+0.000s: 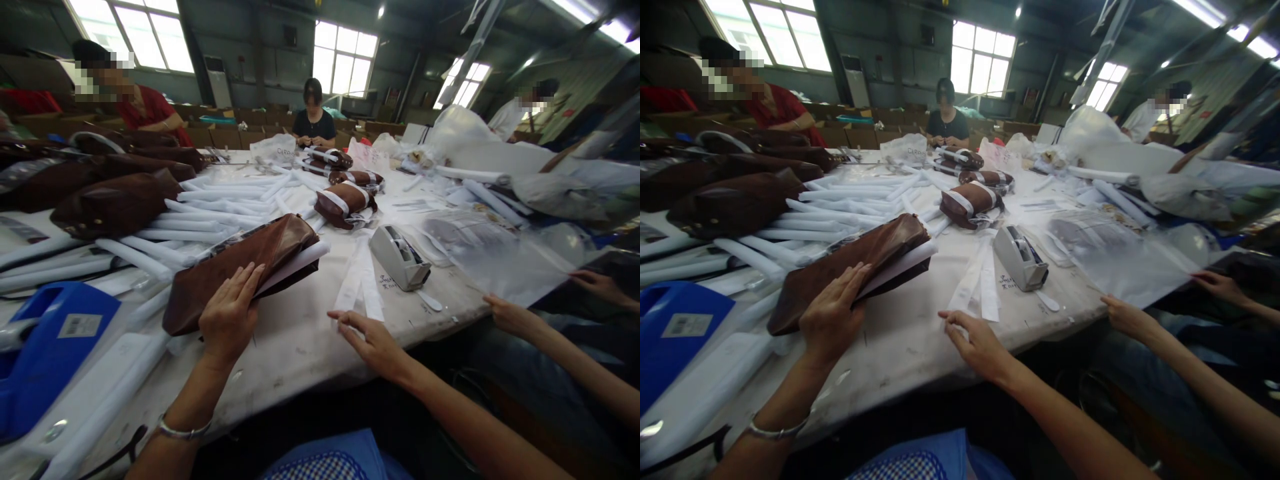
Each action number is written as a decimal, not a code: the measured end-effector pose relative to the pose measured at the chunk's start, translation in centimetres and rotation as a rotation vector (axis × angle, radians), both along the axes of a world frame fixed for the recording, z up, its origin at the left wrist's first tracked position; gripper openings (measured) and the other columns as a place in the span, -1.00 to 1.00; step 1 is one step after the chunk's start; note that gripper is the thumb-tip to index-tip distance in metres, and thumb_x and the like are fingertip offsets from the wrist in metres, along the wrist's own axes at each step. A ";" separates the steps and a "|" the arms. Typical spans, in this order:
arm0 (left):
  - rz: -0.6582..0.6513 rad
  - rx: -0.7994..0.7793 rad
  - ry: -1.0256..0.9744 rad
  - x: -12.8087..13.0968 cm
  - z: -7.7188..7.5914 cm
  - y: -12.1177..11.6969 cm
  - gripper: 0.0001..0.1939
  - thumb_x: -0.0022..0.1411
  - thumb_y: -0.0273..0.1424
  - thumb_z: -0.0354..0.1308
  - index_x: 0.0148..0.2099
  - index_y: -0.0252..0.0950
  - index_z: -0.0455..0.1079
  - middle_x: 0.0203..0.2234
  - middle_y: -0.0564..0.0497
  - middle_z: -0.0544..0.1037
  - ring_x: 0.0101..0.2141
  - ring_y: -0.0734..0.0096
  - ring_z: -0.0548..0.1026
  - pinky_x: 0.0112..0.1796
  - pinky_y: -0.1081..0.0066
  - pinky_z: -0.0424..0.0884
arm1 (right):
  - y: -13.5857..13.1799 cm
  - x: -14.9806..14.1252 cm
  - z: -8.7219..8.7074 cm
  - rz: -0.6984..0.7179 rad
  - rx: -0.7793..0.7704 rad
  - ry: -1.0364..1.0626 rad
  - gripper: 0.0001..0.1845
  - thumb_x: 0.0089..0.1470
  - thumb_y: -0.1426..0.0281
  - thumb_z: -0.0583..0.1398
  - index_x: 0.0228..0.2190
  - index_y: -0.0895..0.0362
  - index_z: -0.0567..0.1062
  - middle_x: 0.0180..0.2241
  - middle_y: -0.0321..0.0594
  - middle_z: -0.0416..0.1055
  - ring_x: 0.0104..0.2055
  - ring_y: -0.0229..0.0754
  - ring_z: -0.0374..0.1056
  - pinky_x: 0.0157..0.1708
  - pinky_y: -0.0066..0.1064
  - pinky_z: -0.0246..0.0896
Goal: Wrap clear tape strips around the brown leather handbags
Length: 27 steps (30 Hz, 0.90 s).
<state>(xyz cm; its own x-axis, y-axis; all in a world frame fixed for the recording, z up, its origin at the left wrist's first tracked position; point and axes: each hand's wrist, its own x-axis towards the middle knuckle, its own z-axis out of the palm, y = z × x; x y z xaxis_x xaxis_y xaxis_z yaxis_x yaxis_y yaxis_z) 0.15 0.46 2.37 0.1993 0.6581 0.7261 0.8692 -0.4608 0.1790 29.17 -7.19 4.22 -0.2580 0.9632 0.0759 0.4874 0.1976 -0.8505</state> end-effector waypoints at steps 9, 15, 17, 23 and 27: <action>0.014 0.009 -0.018 -0.2 0.2 0.0 -0.26 0.23 -0.60 0.08 0.40 -0.05 0.09 0.25 0.03 0.37 0.18 0.18 0.40 0.19 0.23 0.30 | 0.9 -1.8 -1.8 0.062 0.007 -0.106 -0.64 0.33 0.17 0.05 -0.05 0.05 0.54 -0.08 -0.18 0.56 -0.01 -0.08 0.47 0.03 -0.24 0.34; 0.027 0.029 -0.022 -0.2 0.1 0.1 -0.29 0.26 -0.59 0.08 0.40 -0.05 0.10 0.24 0.03 0.38 0.17 0.19 0.42 0.20 0.24 0.29 | 8.1 -1.9 -5.7 -0.175 0.156 -0.678 -0.20 0.23 0.03 0.13 0.29 0.32 0.19 0.37 0.16 -0.07 0.43 0.19 -0.22 0.37 0.05 -0.27; 0.025 0.048 -0.019 -0.2 0.1 0.0 -0.29 0.28 -0.56 0.08 0.41 -0.04 0.07 0.23 0.02 0.40 0.17 0.19 0.42 0.19 0.24 0.31 | 9.3 -2.4 -6.7 -0.078 0.109 -0.735 -0.14 0.23 -0.04 0.10 0.31 0.32 0.14 0.38 0.18 -0.11 0.44 0.20 -0.27 0.37 0.06 -0.33; 0.029 0.094 0.001 0.1 -0.2 -0.1 -0.29 0.31 -0.55 0.06 0.42 -0.03 0.02 0.22 0.00 0.40 0.16 0.17 0.43 0.17 0.19 0.34 | 10.4 -3.4 -6.9 0.311 0.236 -0.565 -0.25 0.27 -0.02 0.06 0.33 0.11 0.14 0.39 -0.01 -0.09 0.44 0.06 -0.23 0.38 0.03 -0.40; 0.017 0.138 0.012 0.8 -0.5 -0.6 -0.29 0.30 -0.61 0.00 0.41 -0.05 0.06 0.21 0.00 0.41 0.16 0.20 0.43 0.17 0.19 0.36 | 11.2 -2.8 -6.8 0.052 0.246 -0.148 -0.52 0.27 0.07 0.07 0.08 0.02 0.48 0.18 -0.15 0.38 0.24 0.03 0.25 0.27 -0.06 0.05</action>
<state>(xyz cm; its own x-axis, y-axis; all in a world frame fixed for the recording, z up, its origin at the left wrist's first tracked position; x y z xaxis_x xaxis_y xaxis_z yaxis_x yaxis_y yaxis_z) 0.97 -0.16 1.88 0.1982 0.5556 0.8075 0.8789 -0.4654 0.1046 26.40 3.99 -2.61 -0.3319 0.9057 0.2637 0.5864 0.4171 -0.6944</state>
